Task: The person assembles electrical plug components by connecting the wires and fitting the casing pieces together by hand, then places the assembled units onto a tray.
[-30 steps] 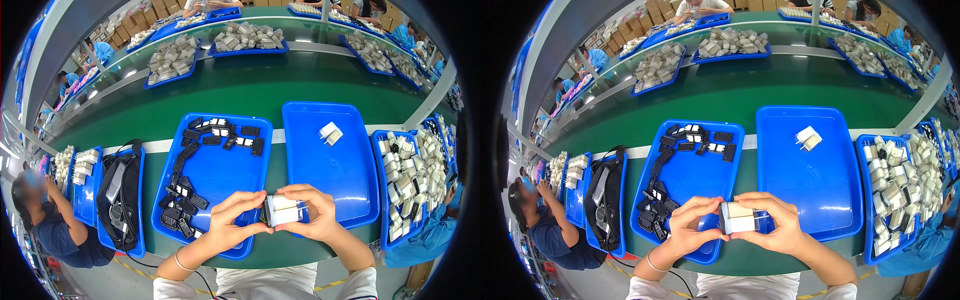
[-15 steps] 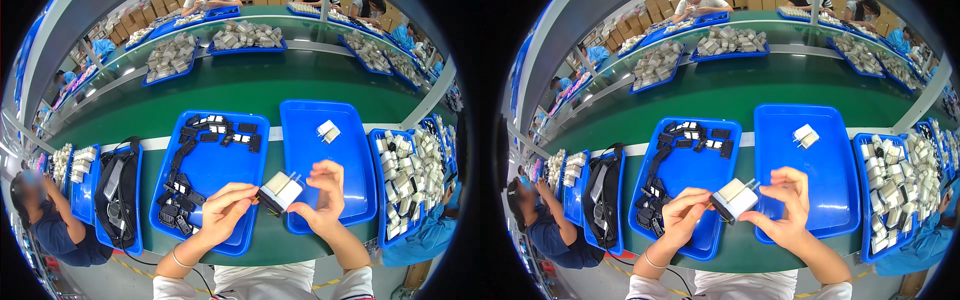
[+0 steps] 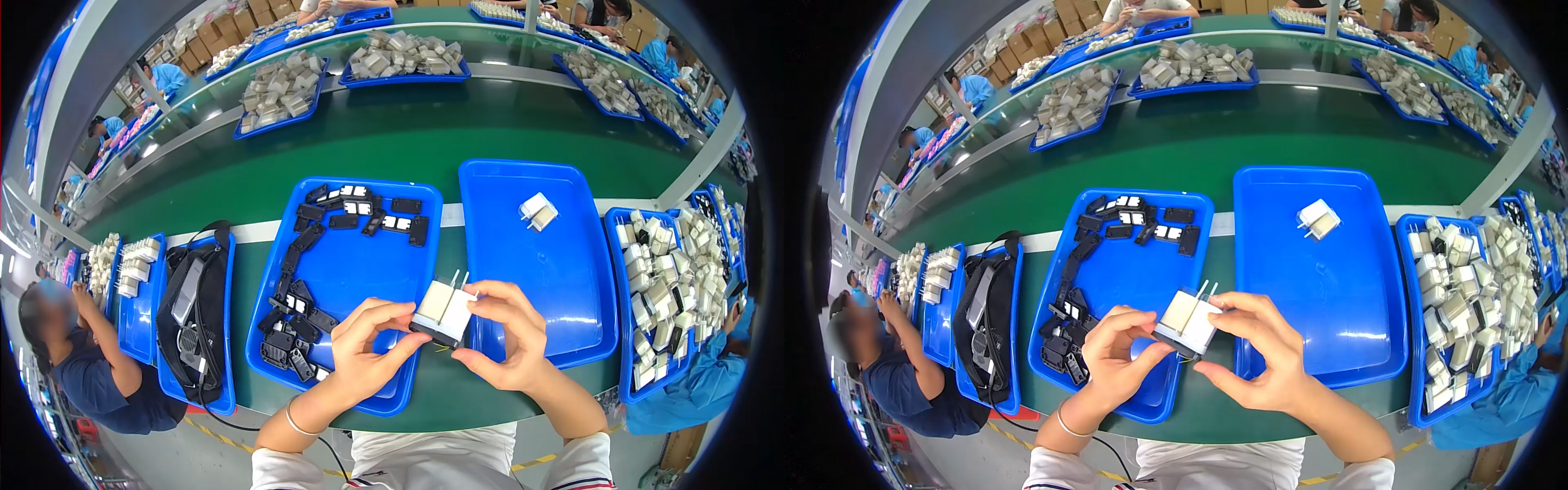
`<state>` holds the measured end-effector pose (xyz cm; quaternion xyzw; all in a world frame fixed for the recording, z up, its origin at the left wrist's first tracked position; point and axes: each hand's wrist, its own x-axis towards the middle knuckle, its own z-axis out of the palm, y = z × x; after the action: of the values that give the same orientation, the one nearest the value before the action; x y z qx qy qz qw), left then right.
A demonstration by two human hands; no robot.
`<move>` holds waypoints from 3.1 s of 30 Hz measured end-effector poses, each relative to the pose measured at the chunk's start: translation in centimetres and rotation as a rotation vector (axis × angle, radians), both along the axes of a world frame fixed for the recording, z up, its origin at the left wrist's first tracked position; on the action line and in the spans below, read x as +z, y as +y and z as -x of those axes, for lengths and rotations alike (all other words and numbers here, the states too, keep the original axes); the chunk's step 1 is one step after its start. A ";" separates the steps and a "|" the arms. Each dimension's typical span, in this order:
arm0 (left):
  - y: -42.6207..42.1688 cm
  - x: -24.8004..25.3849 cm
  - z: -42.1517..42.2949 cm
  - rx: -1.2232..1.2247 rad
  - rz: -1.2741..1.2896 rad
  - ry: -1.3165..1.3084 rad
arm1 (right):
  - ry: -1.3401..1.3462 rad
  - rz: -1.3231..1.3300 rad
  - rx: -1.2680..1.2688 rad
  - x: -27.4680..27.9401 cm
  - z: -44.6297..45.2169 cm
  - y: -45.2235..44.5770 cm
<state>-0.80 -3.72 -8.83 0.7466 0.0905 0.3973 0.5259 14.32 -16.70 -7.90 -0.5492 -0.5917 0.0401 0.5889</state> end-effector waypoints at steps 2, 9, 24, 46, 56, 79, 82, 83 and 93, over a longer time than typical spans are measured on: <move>0.1 0.4 0.1 -0.012 -0.090 0.077 | 0.015 -0.002 0.001 0.0 0.1 0.0; -0.7 0.5 -0.7 -0.039 -0.033 -0.036 | 0.030 -0.035 0.034 -0.3 -0.1 0.2; 0.4 -0.2 -0.4 -0.098 -0.372 -0.092 | -0.019 -0.100 0.062 0.0 0.0 0.0; 0.1 -0.2 -0.3 -0.810 0.956 0.083 | -0.050 -0.122 0.056 -0.6 1.0 0.2; -0.1 -0.1 -0.1 -0.736 0.836 0.134 | -0.115 -0.162 0.030 -0.8 0.8 -0.1; -0.3 0.0 0.4 -0.468 0.589 0.091 | 0.550 -0.086 0.295 -2.2 0.3 0.8; -0.6 0.2 0.4 -0.468 0.564 0.062 | 0.596 -0.078 0.250 -2.5 0.2 0.5; -0.9 0.4 0.3 -0.447 0.540 0.067 | 0.617 -0.073 0.240 -2.3 0.2 0.5; -0.8 0.3 0.0 -0.405 0.222 0.082 | 0.800 -0.083 0.346 -2.9 -0.1 0.6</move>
<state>-0.80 -4.56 -8.52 0.7026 0.0034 0.2407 0.6696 14.45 -16.07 -10.77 -0.3588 -0.4013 0.3239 0.7780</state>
